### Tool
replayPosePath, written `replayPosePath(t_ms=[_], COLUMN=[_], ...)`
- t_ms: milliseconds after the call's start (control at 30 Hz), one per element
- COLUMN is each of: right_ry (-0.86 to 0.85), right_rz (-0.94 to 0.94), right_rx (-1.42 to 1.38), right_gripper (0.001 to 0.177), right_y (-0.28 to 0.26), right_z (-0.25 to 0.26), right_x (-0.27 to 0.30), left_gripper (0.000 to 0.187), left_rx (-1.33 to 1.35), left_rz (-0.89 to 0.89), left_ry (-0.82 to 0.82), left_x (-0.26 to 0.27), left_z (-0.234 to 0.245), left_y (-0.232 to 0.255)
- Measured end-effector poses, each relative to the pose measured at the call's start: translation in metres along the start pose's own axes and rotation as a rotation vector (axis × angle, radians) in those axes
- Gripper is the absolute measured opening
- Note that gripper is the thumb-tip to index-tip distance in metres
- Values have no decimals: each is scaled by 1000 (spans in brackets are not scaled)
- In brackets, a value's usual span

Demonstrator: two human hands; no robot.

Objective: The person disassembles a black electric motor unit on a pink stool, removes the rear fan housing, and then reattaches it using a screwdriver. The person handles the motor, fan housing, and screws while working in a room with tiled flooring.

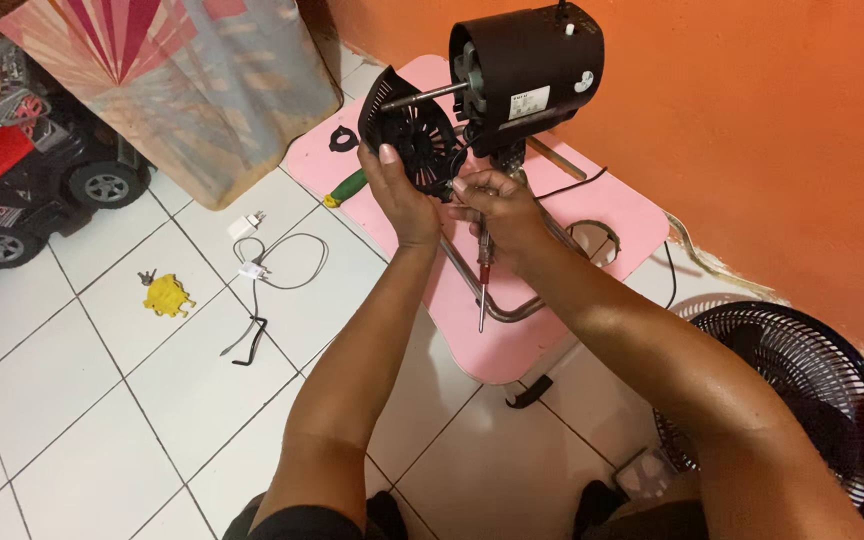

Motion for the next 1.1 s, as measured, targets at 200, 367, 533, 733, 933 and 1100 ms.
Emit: replayPosePath(t_ms=[200,367,533,733,933,1100], right_ry=[2,6,7,-40,-19,-61], right_rz=[18,8,-23,-34,-61,-54], right_rx=[-54,-26,-114,-155,-138,-166], right_gripper=[14,14,14,13,10,9], right_y=[-4,-4,-1,-3,-6,-6], right_z=[-3,-5,-8,-12,-13,-12], right_x=[3,4,3,5,7,6], left_gripper=[51,53,52,52,52,51], left_rx=[151,18,-45,-33,-50,-74], left_rz=[42,1,-53,-41,-42,-62], left_ry=[26,31,8,-5,-14,-19], left_x=[1,1,3,3,1,2], left_z=[-1,3,4,4,4,4], left_y=[-1,0,0,2,3,3])
Point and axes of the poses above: each hand's wrist, its own x-axis away from the middle knuckle, its own z-axis out of the back of the hand, y = z × x, the point moved 4 cm from there along -x, towards the middle knuckle, and after that the axes turned 8 degrees about -z, right-handed, at the moved point
